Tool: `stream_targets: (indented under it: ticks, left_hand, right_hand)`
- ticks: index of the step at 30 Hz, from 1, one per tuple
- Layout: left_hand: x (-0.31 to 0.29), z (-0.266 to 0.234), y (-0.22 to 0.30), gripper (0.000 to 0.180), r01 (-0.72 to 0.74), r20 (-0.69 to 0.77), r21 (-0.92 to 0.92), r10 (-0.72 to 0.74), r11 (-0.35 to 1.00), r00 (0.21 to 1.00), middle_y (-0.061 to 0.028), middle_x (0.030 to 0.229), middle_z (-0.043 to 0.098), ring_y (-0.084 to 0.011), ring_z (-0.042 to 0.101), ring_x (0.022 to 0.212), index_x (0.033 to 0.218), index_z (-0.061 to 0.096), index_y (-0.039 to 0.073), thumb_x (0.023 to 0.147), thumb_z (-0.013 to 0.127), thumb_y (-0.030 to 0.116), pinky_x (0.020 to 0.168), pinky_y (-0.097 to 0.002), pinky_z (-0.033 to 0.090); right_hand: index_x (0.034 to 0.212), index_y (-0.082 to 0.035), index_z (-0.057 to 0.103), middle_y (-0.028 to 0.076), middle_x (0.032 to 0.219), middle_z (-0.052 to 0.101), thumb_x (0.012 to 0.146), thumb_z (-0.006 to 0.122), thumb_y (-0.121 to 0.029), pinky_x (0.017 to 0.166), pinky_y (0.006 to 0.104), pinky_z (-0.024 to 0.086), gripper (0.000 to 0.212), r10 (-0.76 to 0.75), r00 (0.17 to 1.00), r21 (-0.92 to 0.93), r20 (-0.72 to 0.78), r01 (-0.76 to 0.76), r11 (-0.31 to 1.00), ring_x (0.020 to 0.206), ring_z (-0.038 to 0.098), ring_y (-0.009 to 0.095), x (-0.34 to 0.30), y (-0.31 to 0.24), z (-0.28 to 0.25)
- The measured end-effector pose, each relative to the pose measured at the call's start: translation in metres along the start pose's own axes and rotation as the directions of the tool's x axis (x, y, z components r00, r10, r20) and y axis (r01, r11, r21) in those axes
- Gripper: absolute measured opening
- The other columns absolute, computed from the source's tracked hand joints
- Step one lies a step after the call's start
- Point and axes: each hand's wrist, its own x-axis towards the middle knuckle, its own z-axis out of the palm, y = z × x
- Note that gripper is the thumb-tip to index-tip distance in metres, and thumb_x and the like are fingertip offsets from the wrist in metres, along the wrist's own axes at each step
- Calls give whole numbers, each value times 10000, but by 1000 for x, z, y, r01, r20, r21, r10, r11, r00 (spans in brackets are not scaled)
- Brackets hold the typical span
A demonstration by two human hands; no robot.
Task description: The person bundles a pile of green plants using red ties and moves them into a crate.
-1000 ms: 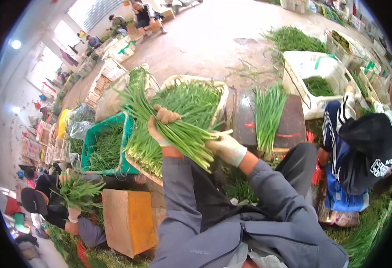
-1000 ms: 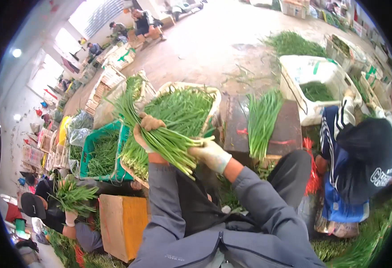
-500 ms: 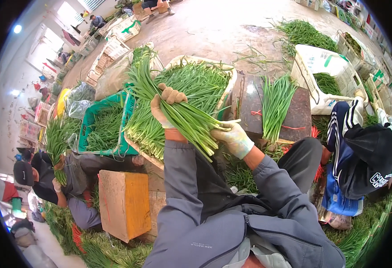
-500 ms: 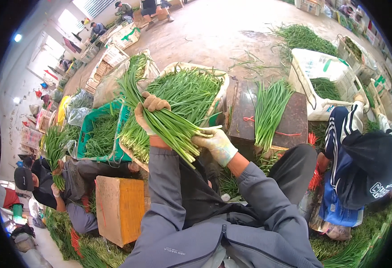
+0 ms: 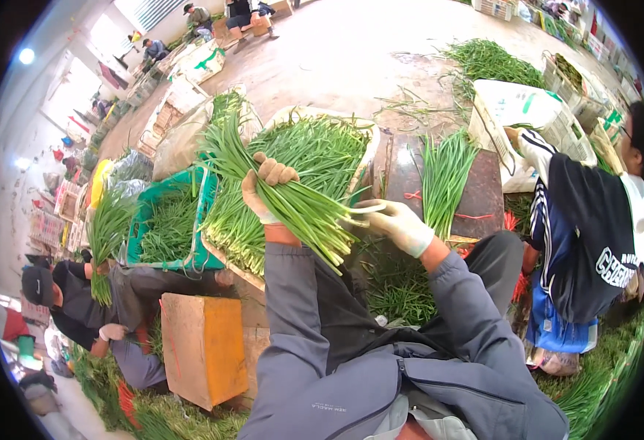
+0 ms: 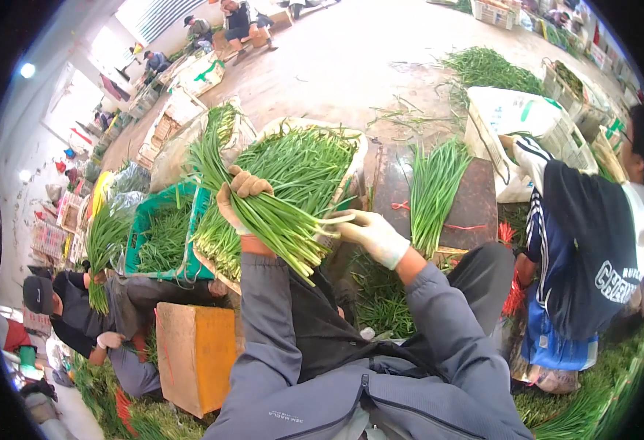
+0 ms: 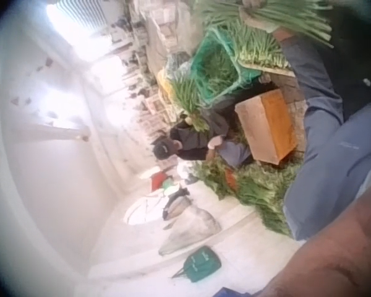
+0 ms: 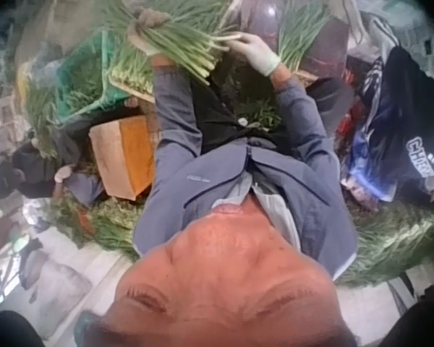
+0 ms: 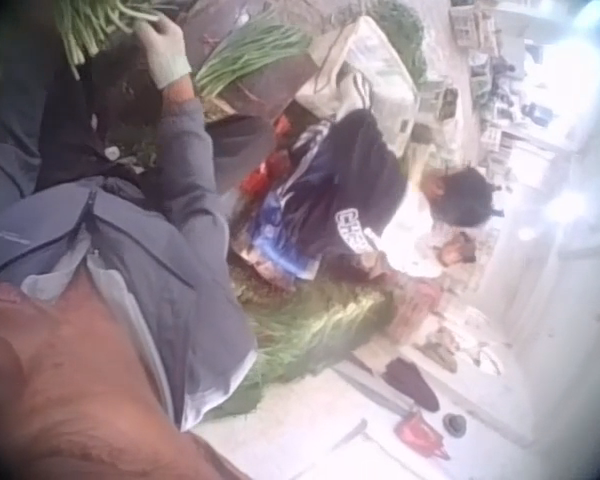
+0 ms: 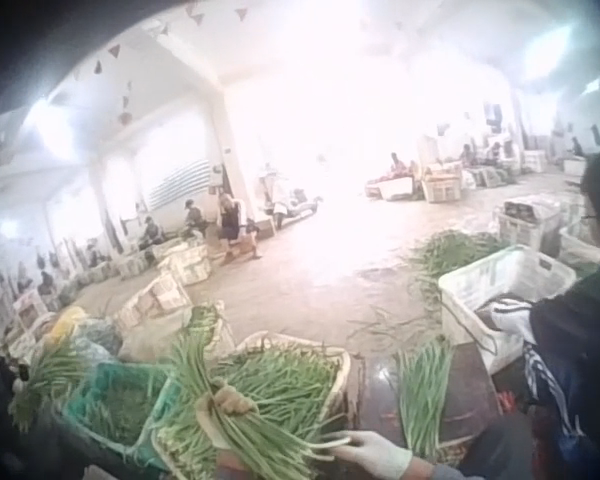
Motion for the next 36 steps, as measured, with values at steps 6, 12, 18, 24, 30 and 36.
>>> stream_targets:
  ticks: [6,12,18,24,30,36]
  left_hand:
    - [1,0,-1,333,50,19,38,-51,998,999,77,730,436,-80,460,648,1177,579,17,889,589,183,664,-282,385]
    - [1,4,6,318,-6,9,-4,6,1000,1000,71,728,447,-86,478,652,1165,584,18,890,589,178,671,-278,407]
    - [-1,3,-1,300,-4,-41,37,6,999,999,72,730,443,-88,473,651,1148,584,31,883,589,171,680,-284,405]
    - [-3,4,14,263,-44,-26,236,51,971,998,70,703,383,-83,412,614,1116,587,52,887,562,181,642,-280,357]
    - [3,-2,5,216,-58,-29,90,61,994,998,67,739,415,-85,432,641,1069,569,63,883,574,173,672,-288,367]
    - [5,-7,5,211,-64,-70,248,84,967,994,33,837,542,-126,538,758,1090,579,79,894,580,159,762,-322,442]
  right_hand:
    - [1226,52,575,92,1052,674,932,633,-184,860,298,506,381,68,997,36,28,-69,997,941,641,145,16,4,17]
    - [1308,39,534,97,1042,689,872,694,-179,863,308,506,513,210,964,-195,163,-177,965,978,631,159,-15,53,-39]
    - [1319,39,510,123,1135,635,898,654,-190,758,280,536,501,121,989,187,91,-136,973,874,634,148,-16,14,14]
    - [943,8,665,29,776,646,893,668,-170,623,254,505,185,143,987,7,-71,-143,990,661,615,108,-26,39,0]
    - [1129,14,669,138,990,717,818,732,-244,826,316,523,409,-15,999,-873,-43,-30,487,878,675,184,-60,116,-52]
    - [1233,24,567,120,1127,679,867,692,-204,911,314,506,449,-134,988,-208,-83,114,971,1012,659,180,-19,23,20]
